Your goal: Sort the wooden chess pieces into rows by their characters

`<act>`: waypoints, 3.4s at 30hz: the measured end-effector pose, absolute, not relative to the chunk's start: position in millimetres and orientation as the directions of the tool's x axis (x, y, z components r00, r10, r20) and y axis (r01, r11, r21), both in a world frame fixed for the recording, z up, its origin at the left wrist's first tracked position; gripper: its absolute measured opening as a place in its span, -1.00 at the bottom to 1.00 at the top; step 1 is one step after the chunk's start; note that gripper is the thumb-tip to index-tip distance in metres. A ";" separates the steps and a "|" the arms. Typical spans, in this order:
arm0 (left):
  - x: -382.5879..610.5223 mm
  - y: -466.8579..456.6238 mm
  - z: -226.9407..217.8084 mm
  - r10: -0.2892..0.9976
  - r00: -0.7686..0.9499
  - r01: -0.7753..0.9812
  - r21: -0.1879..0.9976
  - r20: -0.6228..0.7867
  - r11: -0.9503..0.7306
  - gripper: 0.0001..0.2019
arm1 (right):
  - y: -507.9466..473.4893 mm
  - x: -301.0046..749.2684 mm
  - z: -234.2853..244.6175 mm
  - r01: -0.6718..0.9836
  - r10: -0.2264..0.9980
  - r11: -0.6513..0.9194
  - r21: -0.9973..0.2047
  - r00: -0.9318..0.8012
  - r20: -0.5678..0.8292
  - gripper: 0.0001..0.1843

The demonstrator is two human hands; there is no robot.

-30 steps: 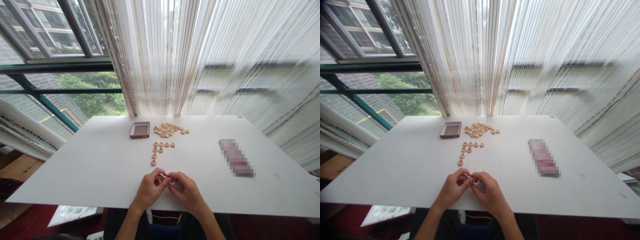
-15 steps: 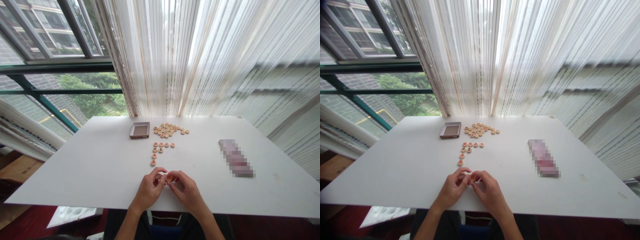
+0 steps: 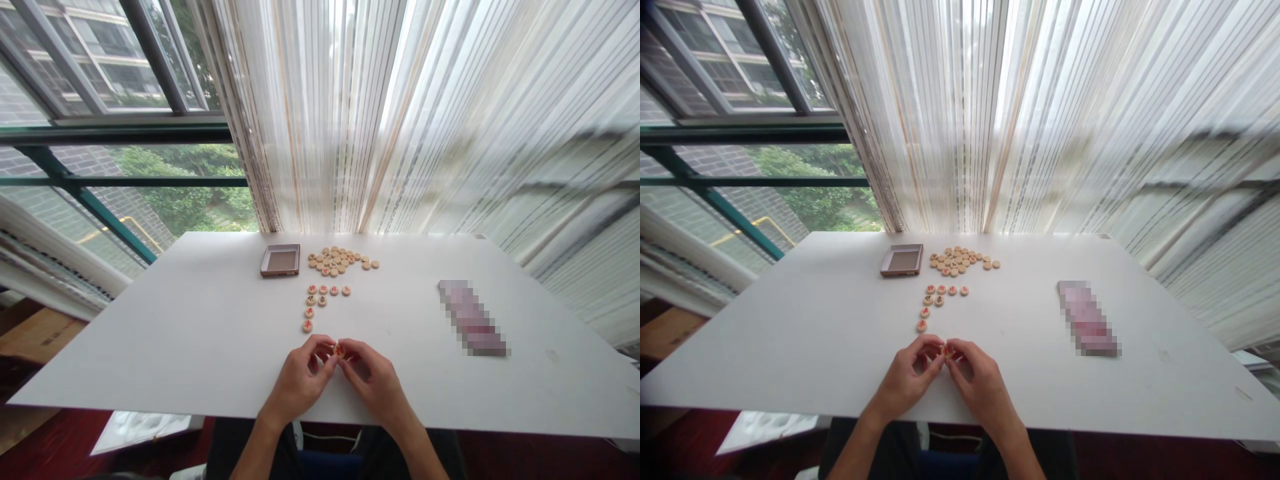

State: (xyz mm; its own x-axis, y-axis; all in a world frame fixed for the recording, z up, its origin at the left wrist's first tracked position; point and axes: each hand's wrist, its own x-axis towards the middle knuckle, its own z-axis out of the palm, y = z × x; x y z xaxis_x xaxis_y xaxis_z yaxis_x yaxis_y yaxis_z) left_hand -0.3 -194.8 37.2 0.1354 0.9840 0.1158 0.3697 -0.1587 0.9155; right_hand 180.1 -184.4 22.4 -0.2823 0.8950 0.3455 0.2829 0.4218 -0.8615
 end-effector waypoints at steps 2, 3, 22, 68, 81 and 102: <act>-0.4 -194.6 37.0 0.984 0.134 0.370 0.915 0.117 -0.160 -0.77 | -184.0 180.6 21.7 0.289 0.895 0.422 -0.859 -0.281 0.346 -0.73; -0.3 -194.4 36.8 0.984 0.133 0.368 0.916 0.119 -0.160 -0.77 | -184.0 180.8 21.5 0.289 0.895 0.423 -0.859 -0.279 0.347 -0.72; 0.4 -193.6 33.0 0.985 0.117 0.380 0.910 0.128 -0.164 -0.76 | -183.7 181.5 18.5 0.279 0.903 0.402 -0.872 -0.276 0.328 -0.71; -0.4 -197.0 42.4 0.972 0.198 0.425 0.883 0.124 -0.199 -0.83 | -187.2 179.7 26.9 0.310 0.947 0.286 -0.907 -0.237 0.217 -0.86; -0.2 -196.5 41.2 0.974 0.184 0.458 0.865 0.135 -0.206 -0.86 | -186.9 179.2 30.9 0.300 0.936 0.315 -0.901 -0.255 0.242 -0.87; -47.3 -169.9 35.1 0.902 -0.020 0.692 0.657 0.431 -0.298 -0.86 | -181.5 180.1 29.5 0.296 0.916 0.399 -0.868 -0.181 0.359 -0.81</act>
State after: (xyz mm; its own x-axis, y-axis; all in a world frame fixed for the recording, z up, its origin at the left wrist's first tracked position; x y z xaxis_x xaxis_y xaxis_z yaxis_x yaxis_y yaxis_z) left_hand -47.3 -169.9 35.1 -0.0199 0.9023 0.4306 0.6924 -0.2983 0.6570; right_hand 180.1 -181.5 29.5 -0.1808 0.9156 0.3591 0.2961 0.3988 -0.8679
